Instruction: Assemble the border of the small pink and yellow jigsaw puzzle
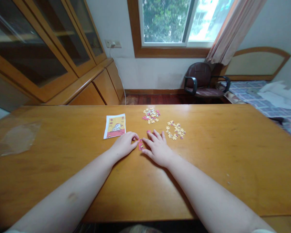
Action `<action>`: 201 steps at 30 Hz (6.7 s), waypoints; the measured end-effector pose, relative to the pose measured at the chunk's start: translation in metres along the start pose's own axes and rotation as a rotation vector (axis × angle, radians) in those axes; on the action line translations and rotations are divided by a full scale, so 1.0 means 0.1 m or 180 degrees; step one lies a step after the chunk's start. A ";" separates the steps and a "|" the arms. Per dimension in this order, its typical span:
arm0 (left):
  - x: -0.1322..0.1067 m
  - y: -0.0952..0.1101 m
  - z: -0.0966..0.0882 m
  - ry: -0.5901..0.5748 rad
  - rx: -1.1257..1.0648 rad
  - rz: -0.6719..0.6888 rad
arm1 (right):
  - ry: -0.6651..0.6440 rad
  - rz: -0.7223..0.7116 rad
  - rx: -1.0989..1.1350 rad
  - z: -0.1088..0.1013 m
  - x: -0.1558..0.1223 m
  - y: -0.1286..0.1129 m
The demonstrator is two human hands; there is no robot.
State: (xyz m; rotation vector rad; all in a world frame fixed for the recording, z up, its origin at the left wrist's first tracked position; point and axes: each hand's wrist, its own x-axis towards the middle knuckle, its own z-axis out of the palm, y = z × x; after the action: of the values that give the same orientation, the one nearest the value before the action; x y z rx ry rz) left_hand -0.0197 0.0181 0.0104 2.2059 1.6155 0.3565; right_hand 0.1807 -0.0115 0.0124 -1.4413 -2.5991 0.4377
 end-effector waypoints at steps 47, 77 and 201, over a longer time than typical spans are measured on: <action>0.00 -0.02 0.02 -0.0002 -0.0565 0.0070 | 0.0097 -0.0384 0.0217 -0.04 -0.04 0.02; -0.06 0.04 -0.02 0.0088 -0.0048 0.0256 | 0.0145 -0.0436 0.0230 -0.05 -0.04 0.03; 0.01 0.05 0.02 -0.0092 -0.0311 0.0831 | 0.0296 0.0334 -0.0296 -0.02 0.10 0.26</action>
State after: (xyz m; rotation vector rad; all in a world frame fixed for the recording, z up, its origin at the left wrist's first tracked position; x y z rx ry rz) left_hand -0.0140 0.0173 0.0107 2.3380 1.2684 0.4626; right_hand 0.1970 0.0099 0.0056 -1.5927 -2.5102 0.2578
